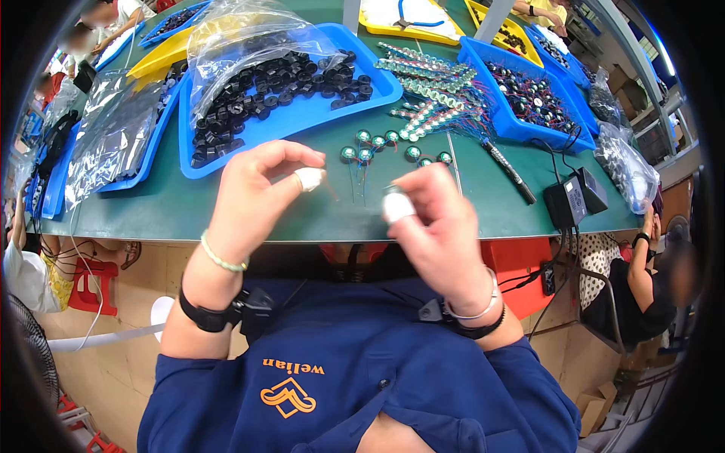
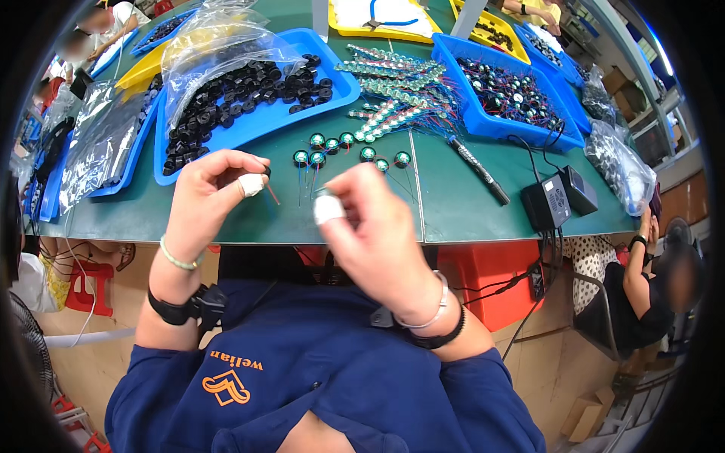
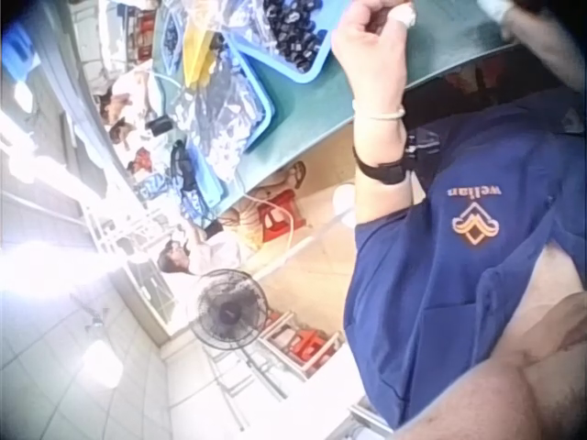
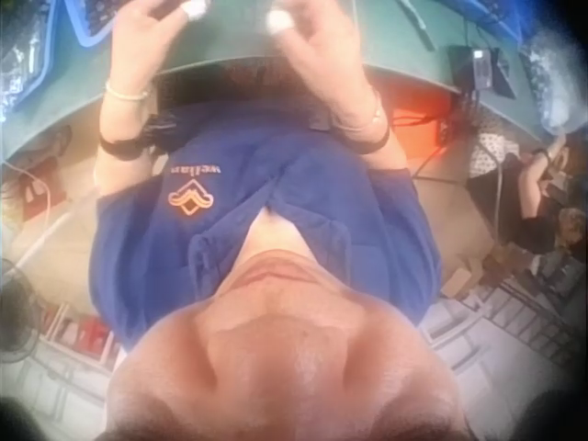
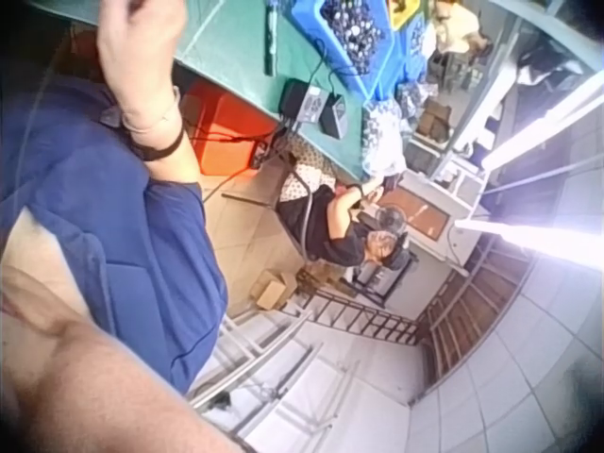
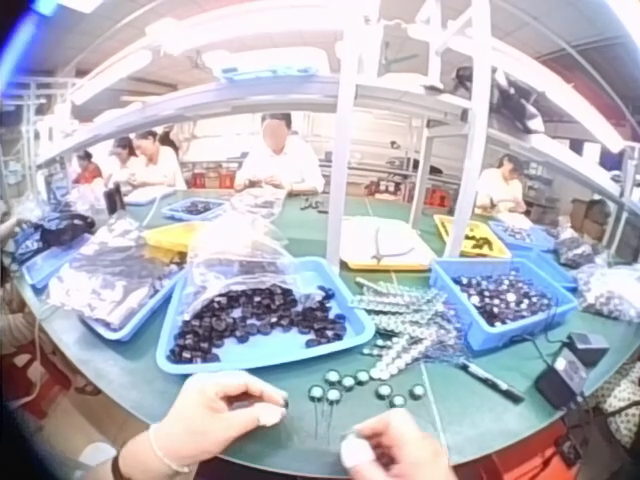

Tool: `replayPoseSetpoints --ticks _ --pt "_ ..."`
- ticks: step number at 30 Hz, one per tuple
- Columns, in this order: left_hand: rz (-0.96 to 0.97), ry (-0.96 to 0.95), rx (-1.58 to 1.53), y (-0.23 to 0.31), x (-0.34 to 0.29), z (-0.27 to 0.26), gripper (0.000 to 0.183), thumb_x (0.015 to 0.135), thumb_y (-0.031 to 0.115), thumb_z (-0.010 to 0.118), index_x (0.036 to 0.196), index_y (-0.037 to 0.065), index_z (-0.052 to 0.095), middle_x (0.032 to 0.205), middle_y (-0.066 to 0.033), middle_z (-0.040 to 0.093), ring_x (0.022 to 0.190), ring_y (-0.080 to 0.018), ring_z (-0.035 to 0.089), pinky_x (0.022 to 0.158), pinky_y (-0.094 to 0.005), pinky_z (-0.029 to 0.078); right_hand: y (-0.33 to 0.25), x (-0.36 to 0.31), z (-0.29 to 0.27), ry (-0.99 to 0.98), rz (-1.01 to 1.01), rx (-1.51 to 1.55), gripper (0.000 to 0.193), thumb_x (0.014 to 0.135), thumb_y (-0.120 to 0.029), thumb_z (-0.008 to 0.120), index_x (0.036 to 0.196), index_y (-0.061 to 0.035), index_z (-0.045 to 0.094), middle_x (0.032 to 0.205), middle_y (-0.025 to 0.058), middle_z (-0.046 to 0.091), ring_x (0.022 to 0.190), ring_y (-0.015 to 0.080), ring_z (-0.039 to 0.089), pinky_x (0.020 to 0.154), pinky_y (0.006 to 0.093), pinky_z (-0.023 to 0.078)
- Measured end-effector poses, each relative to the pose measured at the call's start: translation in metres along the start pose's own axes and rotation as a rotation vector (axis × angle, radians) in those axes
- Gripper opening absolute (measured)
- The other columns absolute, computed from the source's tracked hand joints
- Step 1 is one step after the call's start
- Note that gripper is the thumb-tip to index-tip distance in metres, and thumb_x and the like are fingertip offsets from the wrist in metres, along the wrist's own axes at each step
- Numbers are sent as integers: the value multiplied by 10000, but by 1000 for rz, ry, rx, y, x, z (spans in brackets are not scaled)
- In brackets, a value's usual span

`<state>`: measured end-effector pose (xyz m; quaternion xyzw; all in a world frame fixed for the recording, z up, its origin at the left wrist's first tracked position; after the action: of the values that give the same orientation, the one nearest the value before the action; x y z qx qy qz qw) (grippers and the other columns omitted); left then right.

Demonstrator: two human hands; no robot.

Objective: Assemble small electronic components by connecting wires to circular green modules.

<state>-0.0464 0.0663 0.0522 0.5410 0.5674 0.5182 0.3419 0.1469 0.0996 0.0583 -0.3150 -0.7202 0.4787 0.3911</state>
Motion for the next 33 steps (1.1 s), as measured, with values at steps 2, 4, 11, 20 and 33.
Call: replayPoseSetpoints --ticks 2,4,11,20,33 --pt "-52 -63 155 -7 10 -3 136 819 6 674 952 -17 687 1021 -95 672 833 -101 622 768 -239 497 6 -3 -31 121 11 35 135 895 -5 592 1002 -11 511 807 20 607 728 73 611 622 221 494" --pt "-106 -128 310 -18 14 1 152 826 19 673 972 -11 699 979 -70 674 816 -96 614 755 -233 491 4 -7 -47 188 79 164 136 908 -4 574 1027 -13 508 834 17 611 743 68 611 626 207 496" --pt "147 -106 538 -3 36 32 189 847 106 663 1001 4 698 857 -114 630 761 -211 605 718 -309 483 4 -11 -58 181 65 152 133 928 -29 564 1051 -23 512 866 32 614 752 64 603 633 195 485" --pt "317 65 853 24 62 -44 235 810 57 662 1042 24 683 908 -112 642 785 -223 616 727 -315 494 -4 -13 -56 139 15 157 155 930 -20 560 1080 -19 519 886 36 609 794 77 609 645 201 491" --pt "242 41 973 11 57 -53 162 820 67 619 963 43 691 878 -110 609 829 -268 604 774 -359 484 -2 -7 -46 90 -47 151 189 942 -32 539 1129 -7 539 924 34 602 815 77 596 655 209 476"
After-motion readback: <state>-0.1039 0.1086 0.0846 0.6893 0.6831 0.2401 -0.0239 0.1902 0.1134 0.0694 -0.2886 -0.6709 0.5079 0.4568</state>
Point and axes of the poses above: each hand's wrist, its own x-axis towards the middle knuckle, its own z-axis out of the palm, y = z × x, the point moved 10 cm from there along x, towards the middle knuckle
